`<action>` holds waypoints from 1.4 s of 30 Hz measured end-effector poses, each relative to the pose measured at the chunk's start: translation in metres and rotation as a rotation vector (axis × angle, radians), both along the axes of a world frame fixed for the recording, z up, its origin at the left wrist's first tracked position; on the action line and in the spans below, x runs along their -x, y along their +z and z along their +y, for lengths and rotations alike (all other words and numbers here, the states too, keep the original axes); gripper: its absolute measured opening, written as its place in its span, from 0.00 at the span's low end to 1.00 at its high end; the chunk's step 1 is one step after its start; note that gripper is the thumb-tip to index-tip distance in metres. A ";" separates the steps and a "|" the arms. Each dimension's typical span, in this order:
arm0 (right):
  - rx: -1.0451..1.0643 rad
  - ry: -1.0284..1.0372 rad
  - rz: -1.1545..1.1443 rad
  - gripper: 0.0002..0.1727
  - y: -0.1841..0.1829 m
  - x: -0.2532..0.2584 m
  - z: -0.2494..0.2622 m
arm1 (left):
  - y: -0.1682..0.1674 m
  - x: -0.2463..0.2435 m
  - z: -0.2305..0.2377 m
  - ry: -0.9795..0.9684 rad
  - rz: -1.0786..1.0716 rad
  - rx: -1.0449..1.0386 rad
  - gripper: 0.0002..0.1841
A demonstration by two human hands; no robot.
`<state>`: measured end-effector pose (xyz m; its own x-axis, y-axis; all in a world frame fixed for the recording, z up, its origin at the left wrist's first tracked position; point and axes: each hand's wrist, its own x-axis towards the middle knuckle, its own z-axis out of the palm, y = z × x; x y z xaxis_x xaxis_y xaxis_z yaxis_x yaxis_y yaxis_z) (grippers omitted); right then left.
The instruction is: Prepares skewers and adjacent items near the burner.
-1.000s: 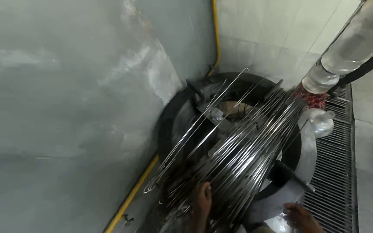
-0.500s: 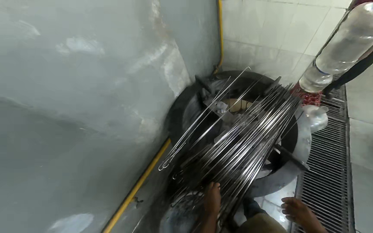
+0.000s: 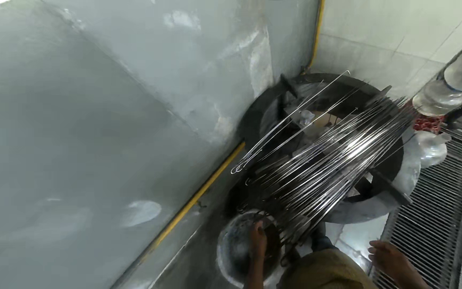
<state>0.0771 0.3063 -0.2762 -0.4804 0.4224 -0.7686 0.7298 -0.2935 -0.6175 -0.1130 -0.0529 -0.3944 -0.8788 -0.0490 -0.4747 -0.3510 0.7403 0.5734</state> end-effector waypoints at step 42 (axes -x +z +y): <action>-0.008 0.115 0.029 0.16 0.001 -0.029 -0.029 | -0.009 -0.012 -0.003 -0.164 0.077 -0.015 0.18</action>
<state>0.1057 0.2776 -0.2747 -0.5477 0.3692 -0.7508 0.7404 -0.2042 -0.6404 -0.1009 -0.0558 -0.4033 -0.9082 0.1042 -0.4054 -0.1813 0.7749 0.6055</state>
